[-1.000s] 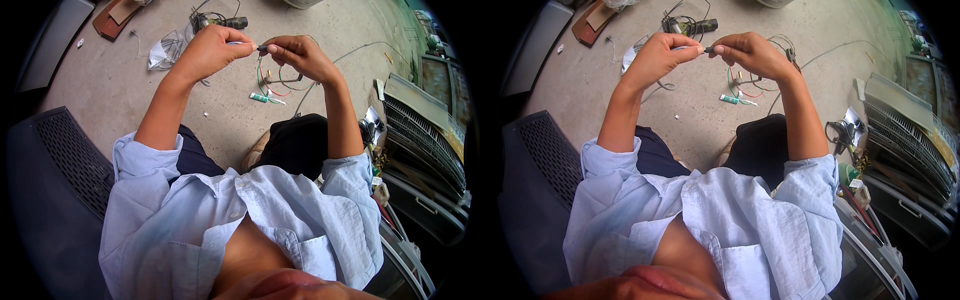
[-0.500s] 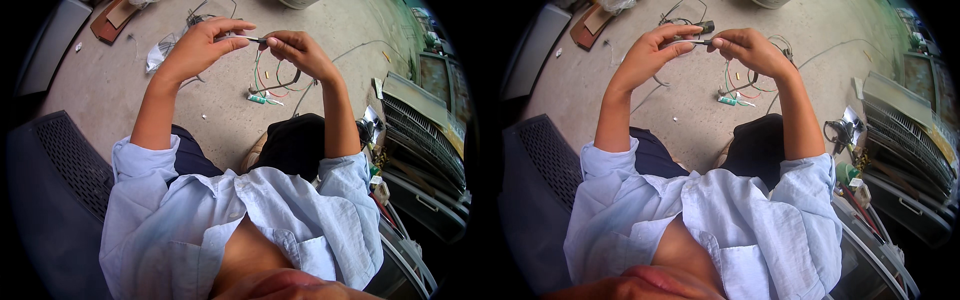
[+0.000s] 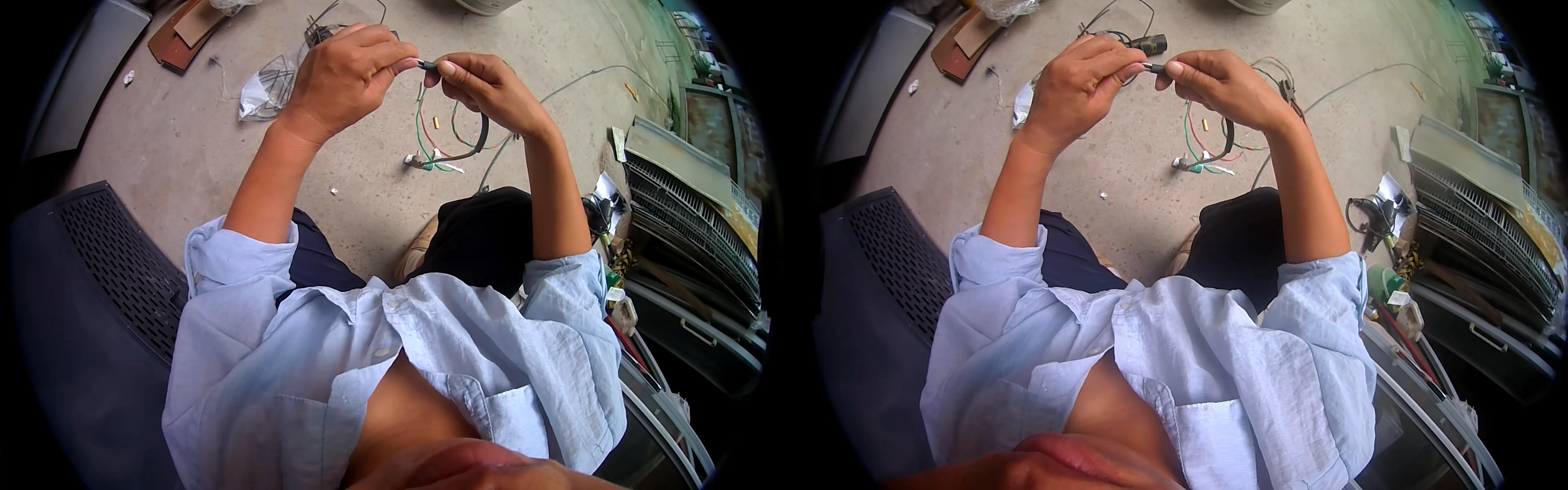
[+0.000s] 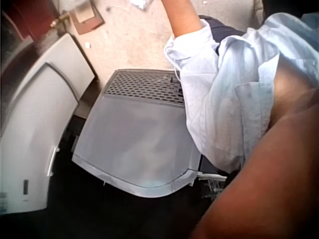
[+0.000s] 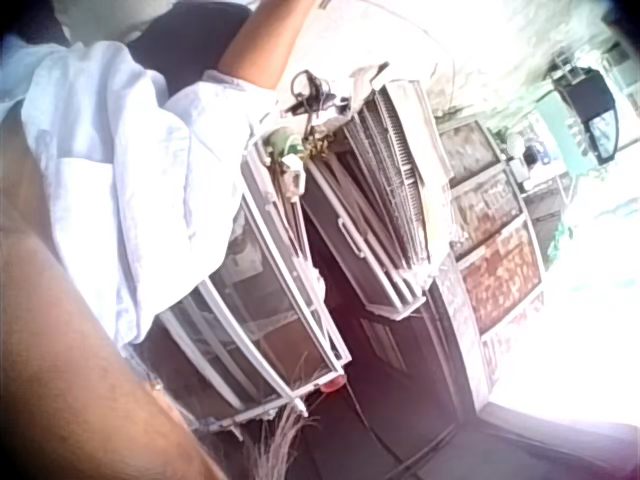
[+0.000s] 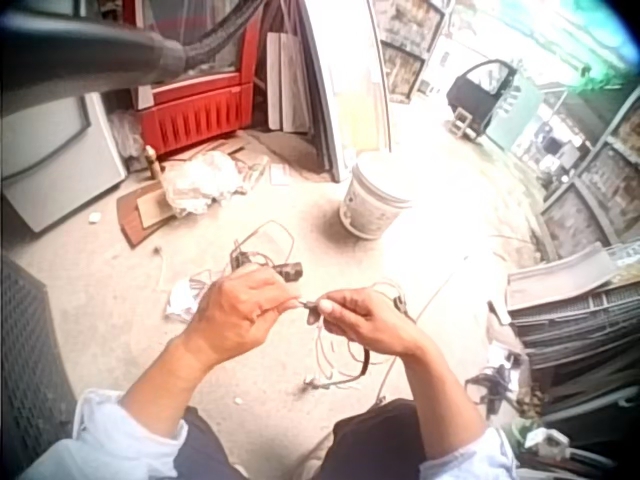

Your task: The person strips insulation from electrical wires with a tool, twists the exposed ends together by hand, and wraps the connection with electrical tape.

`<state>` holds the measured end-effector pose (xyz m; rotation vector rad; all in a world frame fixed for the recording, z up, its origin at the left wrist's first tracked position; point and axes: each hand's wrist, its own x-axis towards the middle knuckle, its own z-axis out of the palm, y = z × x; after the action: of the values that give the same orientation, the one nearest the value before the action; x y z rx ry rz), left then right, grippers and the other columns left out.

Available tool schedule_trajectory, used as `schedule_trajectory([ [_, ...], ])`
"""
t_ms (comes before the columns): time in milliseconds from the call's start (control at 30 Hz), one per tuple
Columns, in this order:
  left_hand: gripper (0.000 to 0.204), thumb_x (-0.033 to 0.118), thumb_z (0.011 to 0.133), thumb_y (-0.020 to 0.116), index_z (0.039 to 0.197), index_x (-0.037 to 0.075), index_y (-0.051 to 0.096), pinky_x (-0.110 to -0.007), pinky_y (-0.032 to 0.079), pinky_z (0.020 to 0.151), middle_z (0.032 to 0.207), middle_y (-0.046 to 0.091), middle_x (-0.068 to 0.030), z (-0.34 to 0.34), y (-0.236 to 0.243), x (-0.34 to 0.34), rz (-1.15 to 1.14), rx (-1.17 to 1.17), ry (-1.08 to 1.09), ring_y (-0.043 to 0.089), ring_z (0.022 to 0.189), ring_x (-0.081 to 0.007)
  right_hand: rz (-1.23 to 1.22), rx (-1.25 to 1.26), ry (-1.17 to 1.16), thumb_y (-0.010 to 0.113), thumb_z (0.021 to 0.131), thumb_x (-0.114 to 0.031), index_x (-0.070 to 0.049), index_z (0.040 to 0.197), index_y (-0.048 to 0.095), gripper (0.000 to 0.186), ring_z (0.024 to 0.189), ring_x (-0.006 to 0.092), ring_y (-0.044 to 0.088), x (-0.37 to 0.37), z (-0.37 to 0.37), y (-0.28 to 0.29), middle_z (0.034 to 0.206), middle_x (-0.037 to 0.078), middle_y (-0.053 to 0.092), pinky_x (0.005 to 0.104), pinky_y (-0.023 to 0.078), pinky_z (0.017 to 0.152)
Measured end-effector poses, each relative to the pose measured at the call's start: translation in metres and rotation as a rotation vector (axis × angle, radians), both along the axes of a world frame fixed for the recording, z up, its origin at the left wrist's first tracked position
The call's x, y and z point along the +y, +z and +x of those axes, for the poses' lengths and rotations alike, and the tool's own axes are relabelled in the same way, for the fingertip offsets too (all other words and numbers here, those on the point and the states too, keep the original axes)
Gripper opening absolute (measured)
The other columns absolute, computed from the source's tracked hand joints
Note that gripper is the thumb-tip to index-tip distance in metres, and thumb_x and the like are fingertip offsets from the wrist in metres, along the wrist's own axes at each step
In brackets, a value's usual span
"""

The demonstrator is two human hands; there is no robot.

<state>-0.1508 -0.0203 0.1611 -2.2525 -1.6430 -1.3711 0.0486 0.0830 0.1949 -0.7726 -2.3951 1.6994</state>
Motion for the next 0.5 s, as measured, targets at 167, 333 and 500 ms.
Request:
schedule_trajectory([
  [167,0.011,0.013,0.081,0.070,0.088,0.005,0.068,-0.033,0.050,0.067,0.079,0.064,-0.0068,0.004,0.001,-0.001,0.009,-0.052,0.014,0.062,0.075,-0.0238,-0.061,-0.009,-0.004,0.047,0.099,-0.040,-0.004,0.095,0.067,0.042,0.058,0.0056,0.033,0.001,0.001,0.000,0.064,-0.006,0.039,0.0230,0.029,0.052],
  [333,0.009,0.011,0.080,0.070,0.087,0.005,0.068,-0.033,0.050,0.067,0.079,0.064,-0.0070,0.008,0.000,-0.001,-0.005,-0.047,0.002,0.061,0.075,-0.0241,0.090,0.030,-0.005,0.048,0.100,-0.035,-0.004,0.098,0.066,0.036,0.059,0.0029,0.035,-0.001,0.003,-0.009,0.069,-0.006,0.045,0.0194,0.029,0.051],
  [500,0.009,0.011,0.082,0.069,0.088,0.004,0.068,-0.031,0.049,0.065,0.078,0.064,-0.0069,0.014,-0.001,-0.003,-0.029,-0.121,0.034,0.061,0.071,-0.0219,0.008,-0.002,-0.004,0.050,0.099,-0.034,-0.003,0.098,0.065,0.035,0.063,0.0037,0.040,-0.001,0.003,-0.001,0.073,-0.005,0.050,0.0190,0.034,0.055],
])
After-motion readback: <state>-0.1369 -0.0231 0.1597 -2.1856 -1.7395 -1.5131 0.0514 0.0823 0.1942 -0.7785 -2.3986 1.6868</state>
